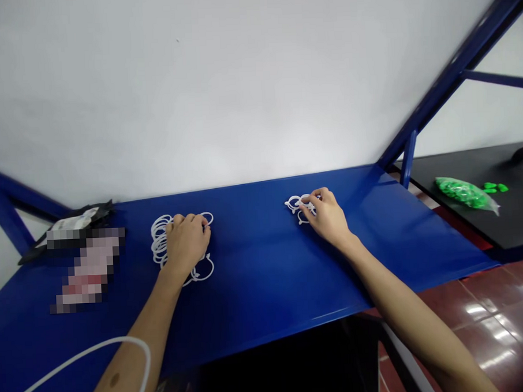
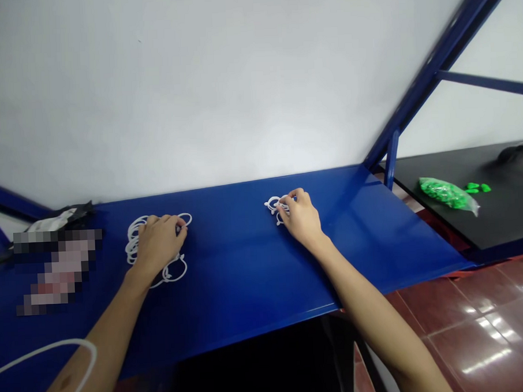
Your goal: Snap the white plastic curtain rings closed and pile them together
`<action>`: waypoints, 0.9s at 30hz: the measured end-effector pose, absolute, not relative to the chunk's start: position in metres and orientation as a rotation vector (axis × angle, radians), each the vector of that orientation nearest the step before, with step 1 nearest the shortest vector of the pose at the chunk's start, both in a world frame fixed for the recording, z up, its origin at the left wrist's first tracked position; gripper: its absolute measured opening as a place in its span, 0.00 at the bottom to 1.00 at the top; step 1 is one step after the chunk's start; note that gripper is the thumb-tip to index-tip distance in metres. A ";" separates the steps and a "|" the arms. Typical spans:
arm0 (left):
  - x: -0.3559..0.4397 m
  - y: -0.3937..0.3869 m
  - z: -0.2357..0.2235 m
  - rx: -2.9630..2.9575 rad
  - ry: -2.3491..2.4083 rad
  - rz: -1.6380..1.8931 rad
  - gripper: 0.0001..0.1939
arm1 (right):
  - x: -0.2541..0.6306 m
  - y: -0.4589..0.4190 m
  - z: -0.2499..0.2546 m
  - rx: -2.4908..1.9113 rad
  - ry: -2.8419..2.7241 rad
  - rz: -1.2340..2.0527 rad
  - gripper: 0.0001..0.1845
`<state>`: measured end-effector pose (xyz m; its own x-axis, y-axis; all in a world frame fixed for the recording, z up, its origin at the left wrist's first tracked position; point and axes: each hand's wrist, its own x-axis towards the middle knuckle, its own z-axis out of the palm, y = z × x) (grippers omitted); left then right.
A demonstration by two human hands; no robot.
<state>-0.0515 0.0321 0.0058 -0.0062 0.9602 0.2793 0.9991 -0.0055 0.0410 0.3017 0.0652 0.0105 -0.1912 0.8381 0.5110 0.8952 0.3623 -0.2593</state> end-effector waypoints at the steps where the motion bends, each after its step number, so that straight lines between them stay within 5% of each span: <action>1: -0.049 0.032 0.007 -2.098 -2.080 -0.372 0.10 | 0.299 0.063 0.012 -1.475 -2.034 -0.126 0.12; 12: 0.023 -0.011 0.033 -2.962 -1.978 -1.242 0.12 | 0.250 0.012 0.019 -0.841 -2.233 0.606 0.12; 19: 0.036 -0.022 0.018 -2.818 -2.228 -1.861 0.13 | 0.243 0.004 0.018 -0.910 -1.990 0.995 0.11; 27: 0.035 -0.019 0.019 -2.777 -2.226 -1.699 0.08 | 0.242 0.004 0.017 -0.890 -1.788 1.240 0.12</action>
